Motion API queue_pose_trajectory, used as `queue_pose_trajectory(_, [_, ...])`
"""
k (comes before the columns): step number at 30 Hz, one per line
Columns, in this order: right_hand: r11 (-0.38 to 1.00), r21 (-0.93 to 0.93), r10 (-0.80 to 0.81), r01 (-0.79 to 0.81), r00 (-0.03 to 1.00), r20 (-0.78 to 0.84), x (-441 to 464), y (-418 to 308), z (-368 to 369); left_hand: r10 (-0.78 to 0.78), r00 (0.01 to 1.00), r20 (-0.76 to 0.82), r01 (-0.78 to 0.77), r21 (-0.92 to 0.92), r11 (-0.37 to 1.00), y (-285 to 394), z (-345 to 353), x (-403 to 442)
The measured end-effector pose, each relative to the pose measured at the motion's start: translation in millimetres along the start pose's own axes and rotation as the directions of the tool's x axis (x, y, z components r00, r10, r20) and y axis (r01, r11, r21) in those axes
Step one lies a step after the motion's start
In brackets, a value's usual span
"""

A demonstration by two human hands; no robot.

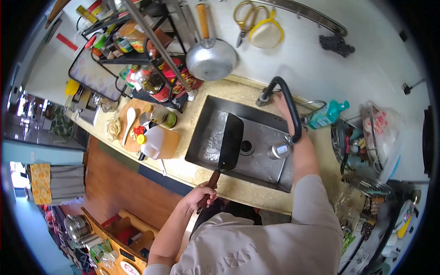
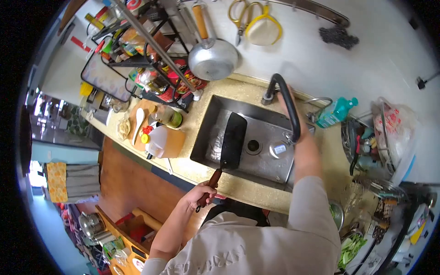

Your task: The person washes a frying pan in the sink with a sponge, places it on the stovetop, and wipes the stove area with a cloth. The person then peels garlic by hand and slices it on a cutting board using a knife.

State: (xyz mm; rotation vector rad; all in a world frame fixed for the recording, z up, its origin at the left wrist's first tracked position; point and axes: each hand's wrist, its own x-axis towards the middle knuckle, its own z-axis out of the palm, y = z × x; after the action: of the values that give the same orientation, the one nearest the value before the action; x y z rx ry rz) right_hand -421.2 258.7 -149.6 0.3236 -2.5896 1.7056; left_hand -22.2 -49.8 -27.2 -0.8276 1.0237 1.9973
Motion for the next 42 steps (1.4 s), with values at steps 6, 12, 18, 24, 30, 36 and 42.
queue_pose_trajectory(6, [0.942,0.173,0.267,-0.287,0.955,0.13,15,-17,-13,0.154,0.956,0.25,-0.004,-0.513,0.858,-18,-6,-15])
queue_pose_trajectory(12, [0.729,0.546,0.375,-0.412,0.908,0.185,-74,17,-49,0.227,0.917,0.328,0.058,-0.673,0.738,-30,-16,-22])
queue_pose_trajectory(18, [0.735,-0.678,0.035,-0.001,0.999,0.036,-219,-18,-44,0.252,0.869,0.426,0.095,-0.644,0.759,-40,-36,-37])
queue_pose_trajectory(24, [0.794,-0.603,0.221,-0.082,0.962,0.16,-317,-99,-32,0.209,0.803,0.559,0.179,-0.559,0.809,-45,-55,-56])
queue_pose_trajectory(30, [0.593,-0.802,0.273,-0.076,0.955,0.112,-353,-193,-12,0.242,0.704,0.668,0.194,-0.508,0.839,-72,-69,-73])
queue_pose_trajectory(36, [0.735,-0.678,0.235,0.011,0.934,0.27,-335,-160,-14,0.3,0.728,0.616,0.047,-0.482,0.875,-115,-83,-133])
queue_pose_trajectory(42, [0.91,-0.068,0.408,-0.409,0.854,0.324,-307,-157,10,0.307,0.861,0.405,-0.201,-0.284,0.938,-175,-103,-216])
